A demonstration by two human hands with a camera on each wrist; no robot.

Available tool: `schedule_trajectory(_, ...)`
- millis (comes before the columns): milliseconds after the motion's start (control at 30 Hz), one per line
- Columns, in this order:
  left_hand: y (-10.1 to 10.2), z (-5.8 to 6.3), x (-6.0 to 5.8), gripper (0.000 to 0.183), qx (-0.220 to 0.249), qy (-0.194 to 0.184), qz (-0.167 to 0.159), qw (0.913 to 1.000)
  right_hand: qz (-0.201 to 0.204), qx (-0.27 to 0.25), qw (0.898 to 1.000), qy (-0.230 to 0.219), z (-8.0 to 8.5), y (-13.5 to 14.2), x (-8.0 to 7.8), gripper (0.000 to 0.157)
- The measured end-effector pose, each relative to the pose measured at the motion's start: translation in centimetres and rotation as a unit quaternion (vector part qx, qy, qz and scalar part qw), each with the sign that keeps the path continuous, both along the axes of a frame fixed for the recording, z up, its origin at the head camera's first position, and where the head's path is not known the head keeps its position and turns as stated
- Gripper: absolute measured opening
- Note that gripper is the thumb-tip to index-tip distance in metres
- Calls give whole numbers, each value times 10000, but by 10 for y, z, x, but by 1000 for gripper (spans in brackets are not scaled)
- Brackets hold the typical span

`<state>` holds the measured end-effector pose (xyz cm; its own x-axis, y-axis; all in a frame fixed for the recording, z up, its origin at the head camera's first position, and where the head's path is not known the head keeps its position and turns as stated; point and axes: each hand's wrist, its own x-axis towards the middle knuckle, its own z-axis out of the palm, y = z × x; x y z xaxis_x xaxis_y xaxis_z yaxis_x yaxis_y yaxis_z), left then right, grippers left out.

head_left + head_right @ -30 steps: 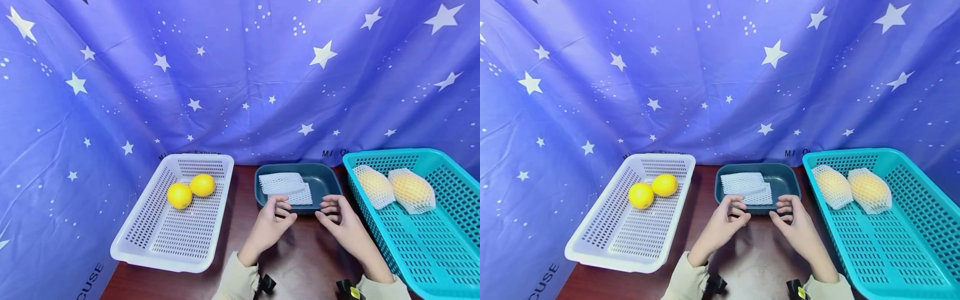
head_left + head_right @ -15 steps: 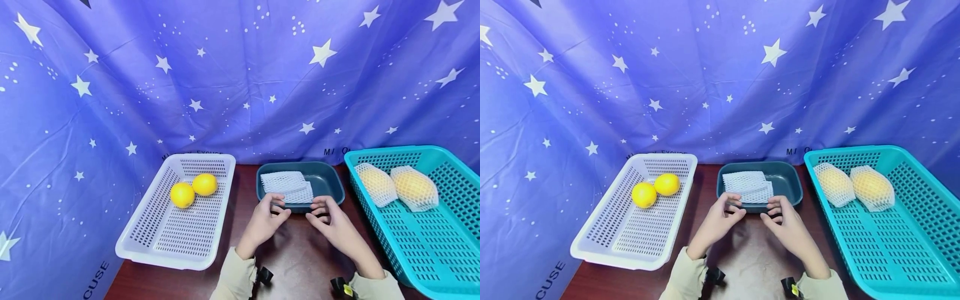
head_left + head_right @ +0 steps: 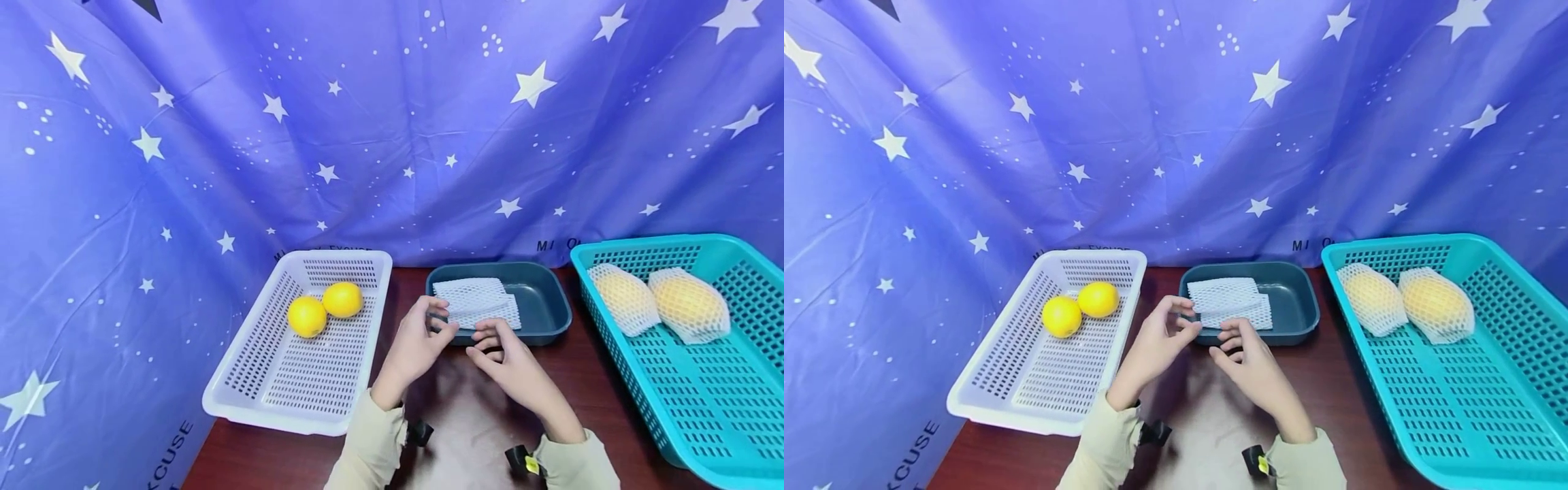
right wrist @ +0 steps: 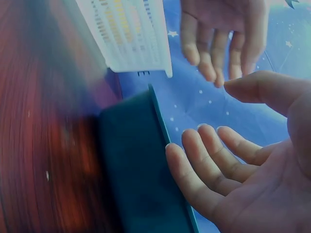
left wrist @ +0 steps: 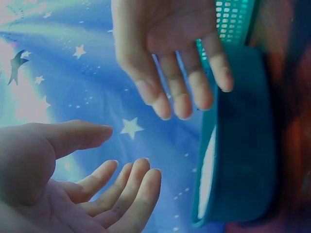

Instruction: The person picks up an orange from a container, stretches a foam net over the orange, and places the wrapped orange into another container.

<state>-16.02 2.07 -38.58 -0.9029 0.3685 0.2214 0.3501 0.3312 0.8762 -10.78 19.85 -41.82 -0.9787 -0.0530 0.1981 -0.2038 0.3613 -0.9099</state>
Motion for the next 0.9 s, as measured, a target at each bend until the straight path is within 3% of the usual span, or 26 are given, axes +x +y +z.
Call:
schedule_trajectory(267,-15,27,-3,31,-144,120,119,9998,160,-283,9994,-109,-6,-24,-6,37)
schedule_trajectory(533,-35,50,-13,33,-388,355,204,9984,373,-741,9960,-333,-5,-53,-10,36)
schedule_trajectory(900,-75,68,-37,36,-995,290,815,9913,415,-1103,9907,-677,-11,-95,-13,36)
